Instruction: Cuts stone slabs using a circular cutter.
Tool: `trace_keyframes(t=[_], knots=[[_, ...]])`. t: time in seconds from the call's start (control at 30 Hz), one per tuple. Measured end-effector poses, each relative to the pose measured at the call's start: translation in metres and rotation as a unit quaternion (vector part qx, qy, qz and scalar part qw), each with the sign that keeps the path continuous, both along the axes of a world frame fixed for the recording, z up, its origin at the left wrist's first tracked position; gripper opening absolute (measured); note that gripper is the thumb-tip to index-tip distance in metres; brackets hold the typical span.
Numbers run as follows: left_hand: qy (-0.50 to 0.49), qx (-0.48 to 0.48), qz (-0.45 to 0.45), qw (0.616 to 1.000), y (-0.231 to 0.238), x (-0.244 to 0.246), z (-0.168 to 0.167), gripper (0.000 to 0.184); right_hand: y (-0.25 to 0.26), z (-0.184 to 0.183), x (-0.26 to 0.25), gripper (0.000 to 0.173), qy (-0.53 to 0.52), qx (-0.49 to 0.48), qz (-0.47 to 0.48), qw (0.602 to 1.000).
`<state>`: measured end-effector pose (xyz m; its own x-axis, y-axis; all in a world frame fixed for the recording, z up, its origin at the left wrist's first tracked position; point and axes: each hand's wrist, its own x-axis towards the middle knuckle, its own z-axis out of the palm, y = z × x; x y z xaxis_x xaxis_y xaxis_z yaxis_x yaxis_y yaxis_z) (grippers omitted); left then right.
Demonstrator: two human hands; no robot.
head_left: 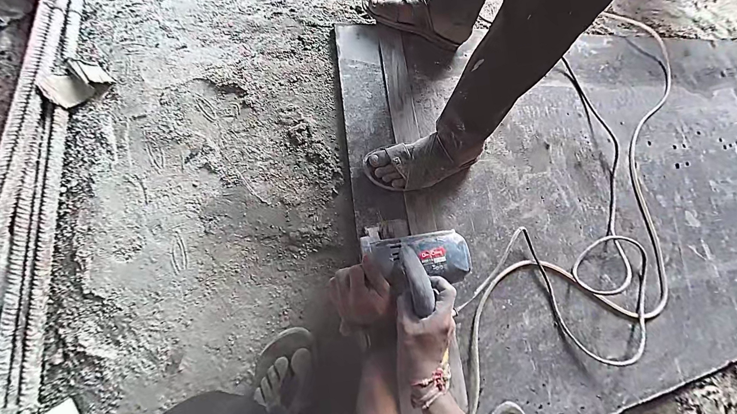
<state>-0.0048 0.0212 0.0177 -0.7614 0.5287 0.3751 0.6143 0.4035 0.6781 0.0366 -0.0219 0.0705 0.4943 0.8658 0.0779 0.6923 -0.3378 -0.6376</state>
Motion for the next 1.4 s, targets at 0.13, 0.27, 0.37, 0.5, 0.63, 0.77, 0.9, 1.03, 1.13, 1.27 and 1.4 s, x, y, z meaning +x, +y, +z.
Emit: trace_keyframes(t=[0.13, 0.27, 0.37, 0.5, 0.63, 0.77, 0.9, 1.03, 1.13, 1.27, 1.4], knots=[[0.016, -0.011, 0.003, 1.0, 0.001, -0.001, -0.01, 0.047, 0.003, 0.001, -0.002, 0.051, -0.002, -0.002, 0.002, 1.0], [0.016, -0.029, 0.007, 0.999, 0.004, 0.0, -0.007, 0.044, 0.007, 0.001, -0.003, 0.049, -0.013, 0.0, 0.002, 1.0], [-0.006, -0.049, 0.0, 0.999, 0.006, -0.001, 0.004, 0.044, 0.008, 0.001, -0.003, 0.049, -0.012, 0.0, 0.004, 1.0], [-0.025, -0.064, -0.011, 0.998, 0.008, -0.001, 0.01, 0.042, 0.011, 0.001, -0.004, 0.049, -0.018, 0.004, 0.003, 1.0], [-0.04, -0.092, -0.057, 0.993, 0.005, -0.009, 0.012, 0.046, 0.014, 0.0, -0.006, 0.049, -0.017, 0.01, 0.004, 1.0], [-0.058, -0.109, -0.104, 0.987, 0.001, -0.016, 0.004, 0.048, 0.015, -0.002, -0.006, 0.05, -0.018, 0.013, 0.005, 1.0], [-0.091, -0.128, -0.139, 0.978, -0.003, -0.019, 0.012, 0.051, 0.017, -0.001, -0.007, 0.051, -0.028, 0.014, 0.005, 0.999], [-0.141, -0.171, -0.163, 0.961, -0.004, -0.023, 0.025, 0.052, 0.02, 0.0, -0.009, 0.05, -0.031, 0.004, -0.002, 1.0], [-0.17, -0.191, -0.182, 0.949, -0.005, -0.026, 0.033, 0.055, 0.022, 0.002, -0.01, 0.05, -0.031, 0.0, -0.003, 1.0], [-0.173, -0.202, -0.211, 0.94, -0.007, -0.029, 0.039, 0.06, 0.025, 0.002, -0.011, 0.051, -0.044, 0.007, -0.001, 0.999], [-0.181, -0.238, -0.257, 0.919, -0.007, -0.039, 0.045, 0.062, 0.028, 0.001, -0.013, 0.05, -0.05, 0.006, -0.004, 0.999]])
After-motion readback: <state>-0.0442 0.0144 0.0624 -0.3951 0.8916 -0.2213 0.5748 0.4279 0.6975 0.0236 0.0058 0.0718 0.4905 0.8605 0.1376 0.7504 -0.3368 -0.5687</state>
